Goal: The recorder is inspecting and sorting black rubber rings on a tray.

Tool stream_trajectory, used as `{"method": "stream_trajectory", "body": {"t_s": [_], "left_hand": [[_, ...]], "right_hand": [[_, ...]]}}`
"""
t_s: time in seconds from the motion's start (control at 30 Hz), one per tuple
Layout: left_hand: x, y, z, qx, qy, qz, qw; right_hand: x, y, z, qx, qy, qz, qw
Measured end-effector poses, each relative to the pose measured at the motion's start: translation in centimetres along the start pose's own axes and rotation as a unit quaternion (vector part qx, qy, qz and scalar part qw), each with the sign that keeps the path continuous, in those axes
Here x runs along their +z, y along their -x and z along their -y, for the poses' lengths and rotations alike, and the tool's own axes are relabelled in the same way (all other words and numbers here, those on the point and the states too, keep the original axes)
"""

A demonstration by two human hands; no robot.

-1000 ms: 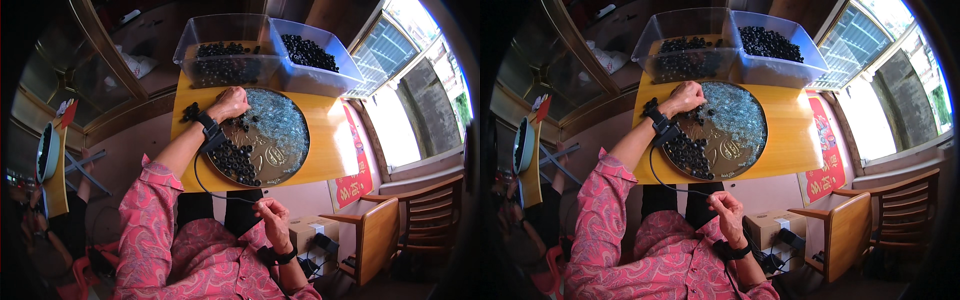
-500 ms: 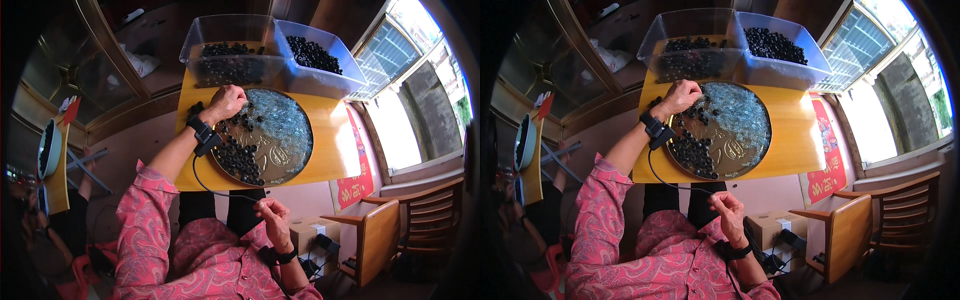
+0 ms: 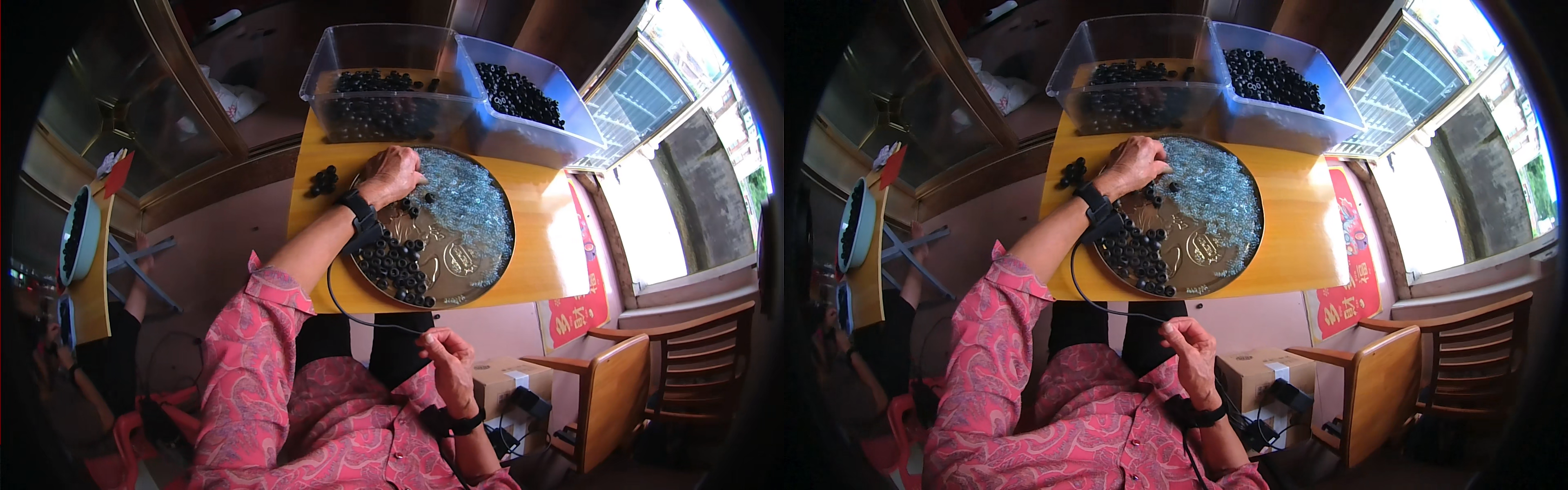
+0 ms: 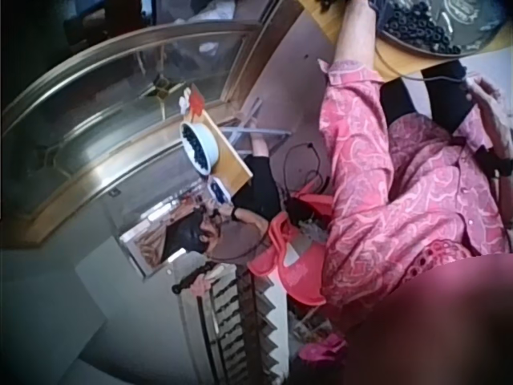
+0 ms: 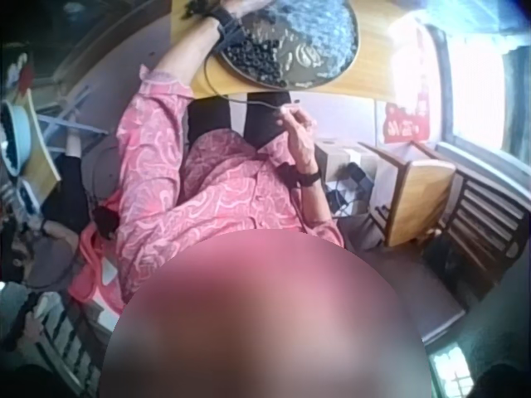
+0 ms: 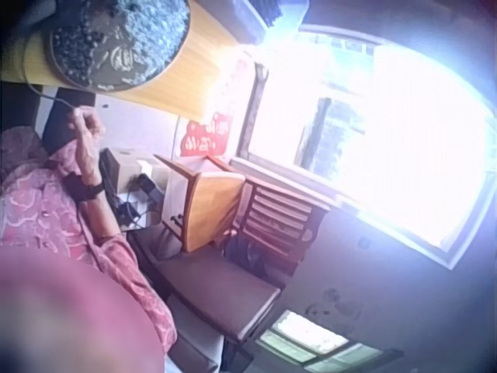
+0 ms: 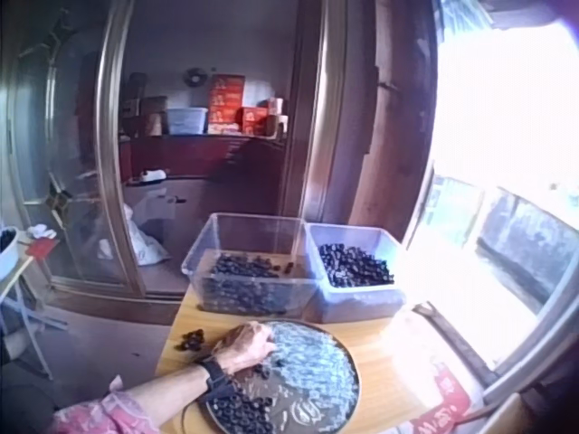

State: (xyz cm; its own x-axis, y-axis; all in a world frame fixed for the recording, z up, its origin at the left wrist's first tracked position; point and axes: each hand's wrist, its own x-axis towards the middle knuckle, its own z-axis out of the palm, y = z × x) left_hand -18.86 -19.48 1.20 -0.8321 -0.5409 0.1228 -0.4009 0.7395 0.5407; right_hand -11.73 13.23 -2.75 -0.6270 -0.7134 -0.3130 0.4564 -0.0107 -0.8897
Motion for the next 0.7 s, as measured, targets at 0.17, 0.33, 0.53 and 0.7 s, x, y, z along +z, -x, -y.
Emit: {"method": "stream_trajectory", "body": {"t_s": [0.17,0.33,0.53,0.7], "left_hand": [[0.0,-0.1,0.3,0.011,0.006,0.007,1.000],[0.0,0.0,1.4,0.036,0.011,0.003,0.999],[-2.9,1.9,2.1,-0.006,0.345,0.002,0.939],[-6.2,6.3,1.0,-0.066,0.481,0.029,0.874]], "right_hand": [[0.1,0.0,-0.1,-0.003,0.000,0.001,1.000],[0.0,0.1,-0.2,-0.003,0.004,0.002,1.000],[0.0,0.1,-0.2,-0.001,0.007,0.004,1.000],[0.2,0.0,0.0,-0.010,0.012,0.003,1.000]]}}
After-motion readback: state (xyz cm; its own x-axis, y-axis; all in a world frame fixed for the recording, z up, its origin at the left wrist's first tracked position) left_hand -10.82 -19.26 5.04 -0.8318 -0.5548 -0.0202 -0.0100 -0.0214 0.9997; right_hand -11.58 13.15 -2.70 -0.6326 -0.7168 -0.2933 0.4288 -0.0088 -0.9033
